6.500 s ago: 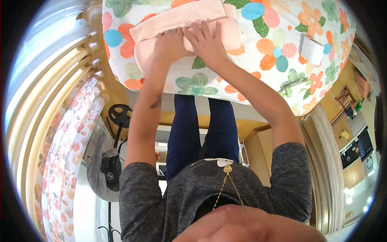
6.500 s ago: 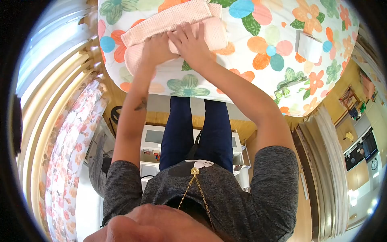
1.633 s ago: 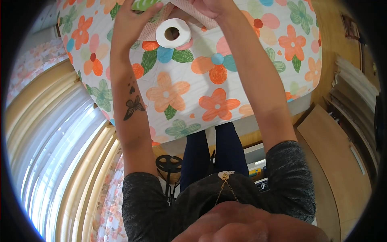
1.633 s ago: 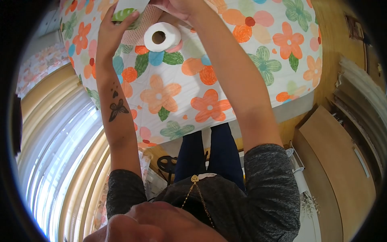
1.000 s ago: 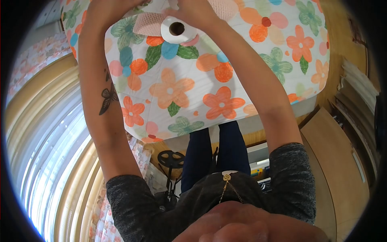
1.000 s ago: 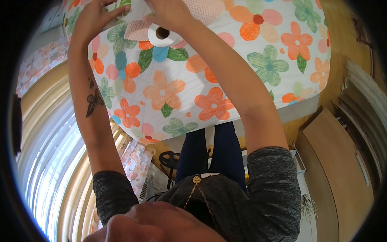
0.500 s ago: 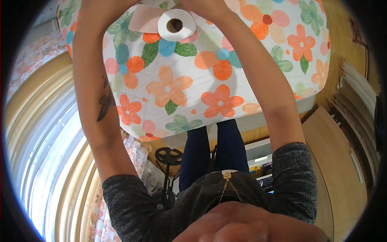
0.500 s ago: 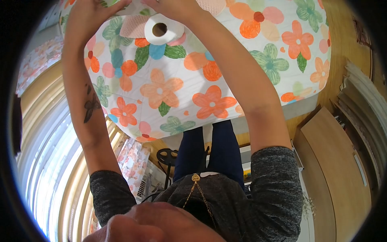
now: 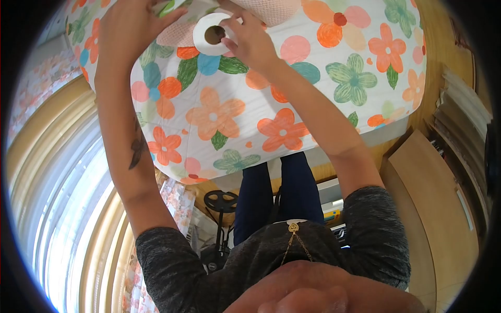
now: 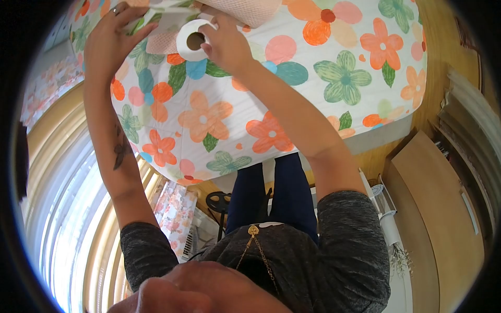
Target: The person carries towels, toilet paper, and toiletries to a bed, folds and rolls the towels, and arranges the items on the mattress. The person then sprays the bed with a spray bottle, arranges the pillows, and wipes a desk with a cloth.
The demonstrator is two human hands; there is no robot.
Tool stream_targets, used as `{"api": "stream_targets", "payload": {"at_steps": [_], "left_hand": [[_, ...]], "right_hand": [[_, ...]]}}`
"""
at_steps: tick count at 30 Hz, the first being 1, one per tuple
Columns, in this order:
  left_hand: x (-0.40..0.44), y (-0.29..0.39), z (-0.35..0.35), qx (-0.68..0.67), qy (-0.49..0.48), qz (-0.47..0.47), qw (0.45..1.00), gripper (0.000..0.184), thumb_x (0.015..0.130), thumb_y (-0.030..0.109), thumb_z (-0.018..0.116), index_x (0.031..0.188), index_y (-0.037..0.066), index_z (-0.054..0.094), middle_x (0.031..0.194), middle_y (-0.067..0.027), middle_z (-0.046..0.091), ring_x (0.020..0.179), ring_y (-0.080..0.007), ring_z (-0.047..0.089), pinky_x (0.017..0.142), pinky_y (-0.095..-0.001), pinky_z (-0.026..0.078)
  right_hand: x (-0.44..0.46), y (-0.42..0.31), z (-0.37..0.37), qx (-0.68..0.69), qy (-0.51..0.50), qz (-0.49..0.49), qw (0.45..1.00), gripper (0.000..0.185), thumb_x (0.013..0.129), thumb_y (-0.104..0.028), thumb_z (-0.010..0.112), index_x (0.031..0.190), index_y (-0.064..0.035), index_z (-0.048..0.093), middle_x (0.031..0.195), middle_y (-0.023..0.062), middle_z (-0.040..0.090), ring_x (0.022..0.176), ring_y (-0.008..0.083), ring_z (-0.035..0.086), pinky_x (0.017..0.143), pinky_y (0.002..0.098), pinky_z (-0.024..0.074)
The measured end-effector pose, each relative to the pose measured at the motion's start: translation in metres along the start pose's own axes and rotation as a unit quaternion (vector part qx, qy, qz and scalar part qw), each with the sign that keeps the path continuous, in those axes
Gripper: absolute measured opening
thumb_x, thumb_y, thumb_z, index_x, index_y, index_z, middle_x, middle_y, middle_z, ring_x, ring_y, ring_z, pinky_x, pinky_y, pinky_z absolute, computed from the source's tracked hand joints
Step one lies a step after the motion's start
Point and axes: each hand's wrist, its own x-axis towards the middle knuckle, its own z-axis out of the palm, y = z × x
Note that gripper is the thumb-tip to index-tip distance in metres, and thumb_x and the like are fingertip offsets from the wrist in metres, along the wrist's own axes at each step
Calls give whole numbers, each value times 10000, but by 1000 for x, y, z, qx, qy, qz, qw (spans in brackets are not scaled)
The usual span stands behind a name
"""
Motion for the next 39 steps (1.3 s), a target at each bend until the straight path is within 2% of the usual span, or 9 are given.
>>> {"api": "stream_targets", "payload": {"at_steps": [5,8,10,15,21,23,26,31,39], "left_hand": [[-10,2,26,43,-70,-32,996,398,698,455,682,932,133,677,880,48,594,697,-199,571,622,-325,461],[12,-13,50,54,-126,-55,989,394,736,395,673,1039,146,640,909,17,602,725,-182,581,656,-307,469],[33,-6,49,-103,-112,-134,979,316,618,279,738,791,21,679,729,-126,639,665,-285,592,617,-359,455],[48,-17,75,-182,-87,-143,969,384,619,362,733,773,14,681,706,-137,640,636,-271,607,596,-357,454],[28,-46,124,-234,11,-129,964,335,792,328,531,871,25,651,801,-109,637,716,-217,590,665,-295,448],[19,-53,126,-442,25,-191,876,345,829,283,434,1027,49,593,928,-77,599,808,-185,561,719,-274,438],[-2,-64,125,-495,22,-186,849,378,804,204,486,1153,62,504,1014,-59,553,866,-177,538,755,-285,440],[-18,-39,107,-362,12,-132,923,488,747,66,560,1223,58,452,1027,-78,550,907,-195,540,786,-309,447],[-19,-30,89,-259,70,-92,959,410,736,70,572,1144,28,561,845,-162,622,725,-244,603,644,-307,487]], "right_hand": [[-12,3,3,52,2,44,998,342,682,-116,699,989,-147,552,1040,129,471,954,298,519,644,401,503],[-9,6,4,27,26,19,999,336,691,-116,694,996,-146,556,1057,130,469,947,300,525,646,390,505],[-6,8,4,29,22,24,999,338,696,-122,694,1004,-152,559,1062,132,464,910,296,540,638,393,503],[-6,7,8,43,27,41,998,345,696,-121,698,1011,-129,558,1051,136,467,858,283,552,626,388,495],[23,-12,-13,78,131,4,988,376,716,-87,635,1068,-48,511,1022,141,488,914,301,517,751,379,440],[46,-20,-29,88,155,-18,984,394,722,-47,587,1098,-29,473,955,141,500,932,310,501,780,376,424],[74,-19,-35,57,195,-110,973,388,720,-33,573,1101,-27,500,962,132,498,908,313,503,790,386,428],[95,-17,-42,-25,-20,-108,994,313,739,-25,540,1047,-62,582,939,116,515,930,295,511,801,378,432],[87,-29,-75,-49,-63,-133,988,297,731,-22,549,1018,-57,616,894,126,523,906,285,525,776,369,431]]}}
